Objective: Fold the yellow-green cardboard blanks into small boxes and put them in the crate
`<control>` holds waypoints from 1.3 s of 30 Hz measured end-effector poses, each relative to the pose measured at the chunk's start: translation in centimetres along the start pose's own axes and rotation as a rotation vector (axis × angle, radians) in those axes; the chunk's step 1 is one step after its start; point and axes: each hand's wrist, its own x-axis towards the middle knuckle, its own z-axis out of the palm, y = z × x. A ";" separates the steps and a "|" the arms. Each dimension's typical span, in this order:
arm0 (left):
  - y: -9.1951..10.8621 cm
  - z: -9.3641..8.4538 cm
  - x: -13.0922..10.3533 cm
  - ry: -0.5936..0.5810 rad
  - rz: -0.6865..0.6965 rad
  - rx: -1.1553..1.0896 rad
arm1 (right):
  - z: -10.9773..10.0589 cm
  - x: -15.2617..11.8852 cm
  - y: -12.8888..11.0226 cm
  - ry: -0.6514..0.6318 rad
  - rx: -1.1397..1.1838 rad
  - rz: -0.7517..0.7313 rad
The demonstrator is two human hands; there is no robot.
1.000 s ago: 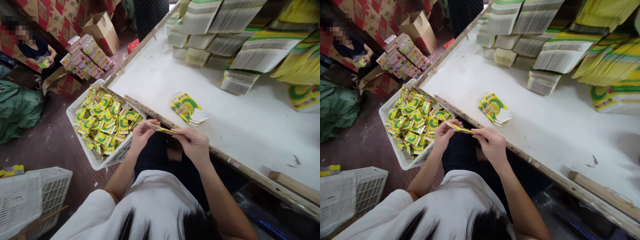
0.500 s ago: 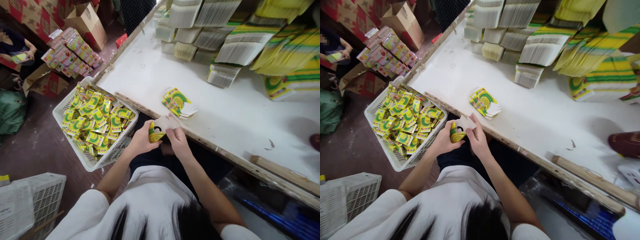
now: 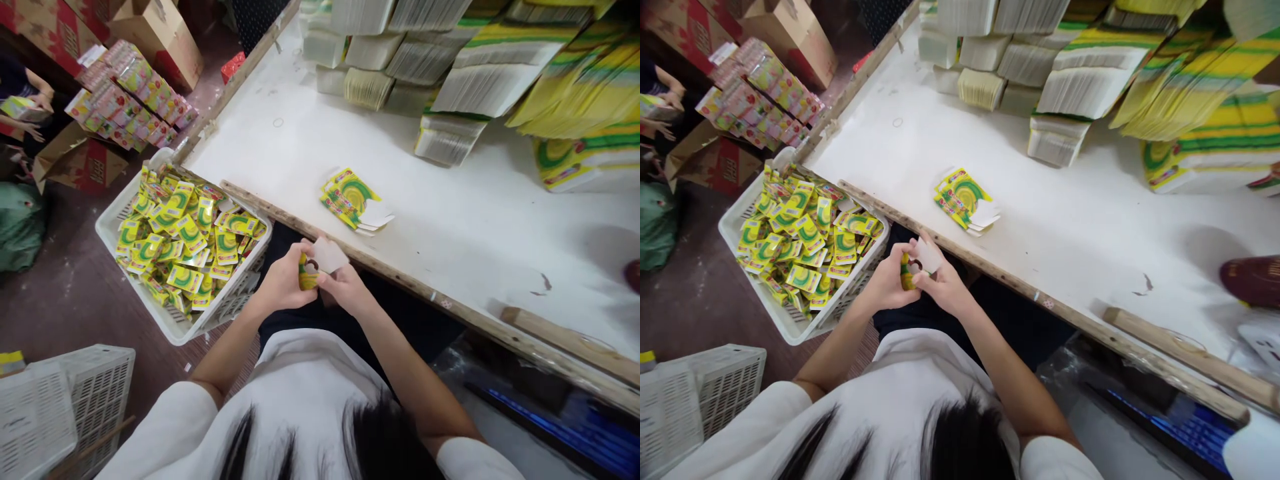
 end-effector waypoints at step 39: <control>-6.4 -9.2 -4.2 0.567 -0.345 0.472 | -7.8 8.6 -2.2 0.558 -1.508 0.150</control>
